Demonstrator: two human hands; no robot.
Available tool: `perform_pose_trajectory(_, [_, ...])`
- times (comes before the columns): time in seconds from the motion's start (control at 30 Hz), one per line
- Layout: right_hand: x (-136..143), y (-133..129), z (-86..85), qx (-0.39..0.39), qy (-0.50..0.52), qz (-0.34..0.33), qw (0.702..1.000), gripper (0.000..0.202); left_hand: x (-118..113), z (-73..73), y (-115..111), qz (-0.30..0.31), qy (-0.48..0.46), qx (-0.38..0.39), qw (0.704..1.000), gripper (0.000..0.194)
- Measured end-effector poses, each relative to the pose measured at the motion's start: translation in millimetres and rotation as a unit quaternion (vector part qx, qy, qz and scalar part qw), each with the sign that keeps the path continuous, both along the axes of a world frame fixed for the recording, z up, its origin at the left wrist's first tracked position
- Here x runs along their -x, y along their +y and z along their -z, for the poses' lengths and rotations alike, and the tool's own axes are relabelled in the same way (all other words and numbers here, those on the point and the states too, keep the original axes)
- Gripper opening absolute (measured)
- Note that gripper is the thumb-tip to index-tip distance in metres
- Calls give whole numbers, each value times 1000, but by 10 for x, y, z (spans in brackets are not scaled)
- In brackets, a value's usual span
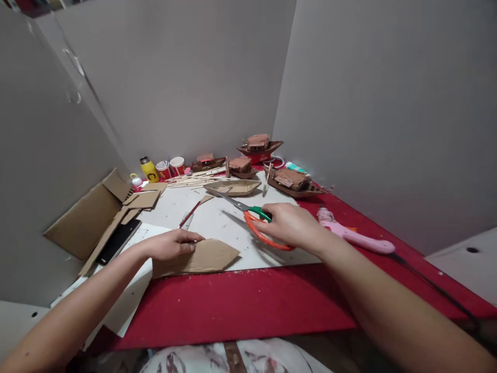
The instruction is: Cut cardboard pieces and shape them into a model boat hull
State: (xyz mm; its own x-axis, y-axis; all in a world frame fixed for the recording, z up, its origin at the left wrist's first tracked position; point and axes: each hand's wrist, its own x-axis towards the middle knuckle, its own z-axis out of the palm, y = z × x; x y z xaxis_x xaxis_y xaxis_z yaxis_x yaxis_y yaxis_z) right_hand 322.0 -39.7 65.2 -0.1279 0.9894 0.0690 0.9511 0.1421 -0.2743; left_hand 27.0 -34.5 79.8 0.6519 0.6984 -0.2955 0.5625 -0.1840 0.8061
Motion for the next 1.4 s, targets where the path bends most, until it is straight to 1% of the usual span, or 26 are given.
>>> perform_pose_trajectory(0.07, [-59, -34, -23, 38, -83, 11, 996, 41, -97, 41, 91, 45, 30, -32, 998, 31])
perform_pose_trajectory(0.13, [-96, -55, -4, 68, -130, 18, 989, 40, -246, 104, 162, 75, 46, -76, 993, 34])
perform_pose_trajectory(0.27, [-118, -35, 140, 74, -170, 2, 983, 42, -607, 225, 244, 120, 44, -160, 979, 33])
perform_pose_trajectory(0.33, [-107, -12, 213, 79, -175, -6, 981, 42, -725, 249, 280, 143, 45, -221, 964, 41])
perform_pose_trajectory(0.4, [-90, 5, 259, 85, -176, -12, 981, 42, -735, 254, 332, 152, 51, -311, 937, 51])
perform_pose_trajectory(0.43, [-84, 9, 271, 85, -177, -15, 980, 42, -690, 254, 365, 140, 52, -350, 925, 53])
perform_pose_trajectory(0.47, [-81, 11, 278, 85, -179, -18, 980, 43, -613, 255, 398, 112, 52, -374, 919, 52])
perform_pose_trajectory(0.5, [-82, 10, 282, 85, -181, -21, 980, 43, -506, 258, 427, 74, 56, -383, 919, 49])
perform_pose_trajectory(0.57, [-101, 1, 285, 84, -191, -26, 978, 43, -232, 274, 459, -19, 62, -381, 922, 45])
perform_pose_trajectory(0.67, [-150, -19, 284, 80, -210, -26, 974, 41, 188, 316, 389, -117, 110, -347, 924, 48])
perform_pose_trajectory(0.7, [-159, -28, 280, 71, -215, -21, 974, 41, 292, 330, 335, -135, 129, -330, 925, 50])
perform_pose_trajectory(0.77, [-138, -51, 260, 36, -210, -19, 977, 39, 415, 355, 204, -136, 164, -304, 929, 56])
perform_pose_trajectory(0.8, [-100, -66, 245, 19, -195, -31, 980, 37, 435, 365, 139, -130, 185, -294, 929, 60])
perform_pose_trajectory(0.87, [35, -99, 212, 4, -143, -89, 986, 33, 416, 380, 38, -122, 230, -280, 924, 62])
perform_pose_trajectory(0.93, [224, -126, 194, 17, -92, -161, 983, 31, 368, 392, -6, -125, 261, -272, 918, 60])
perform_pose_trajectory(0.97, [322, -132, 196, 25, -80, -188, 979, 33, 349, 398, -7, -130, 267, -268, 916, 59])
perform_pose_trajectory(1.03, [493, -118, 219, 39, -78, -211, 974, 38, 338, 411, 19, -144, 269, -259, 916, 58])
perform_pose_trajectory(1.1, [605, -66, 251, 50, -71, -228, 970, 37, 360, 426, 59, -154, 267, -249, 918, 58])
perform_pose_trajectory(1.2, [695, 93, 260, 69, -39, -294, 952, 28, 426, 445, 108, -166, 260, -244, 920, 57])
perform_pose_trajectory(1.27, [769, 259, 230, 55, -48, -320, 944, 24, 471, 455, 128, -178, 253, -240, 920, 57])
perform_pose_trajectory(1.3, [823, 360, 209, 33, -64, -314, 947, 22, 492, 459, 136, -186, 251, -238, 920, 57])
perform_pose_trajectory(1.33, [889, 471, 191, -6, -85, -304, 949, 20, 512, 464, 144, -194, 247, -233, 920, 57])
perform_pose_trajectory(1.4, [1045, 711, 170, -39, -98, -298, 949, 26, 551, 473, 159, -210, 236, -221, 923, 54])
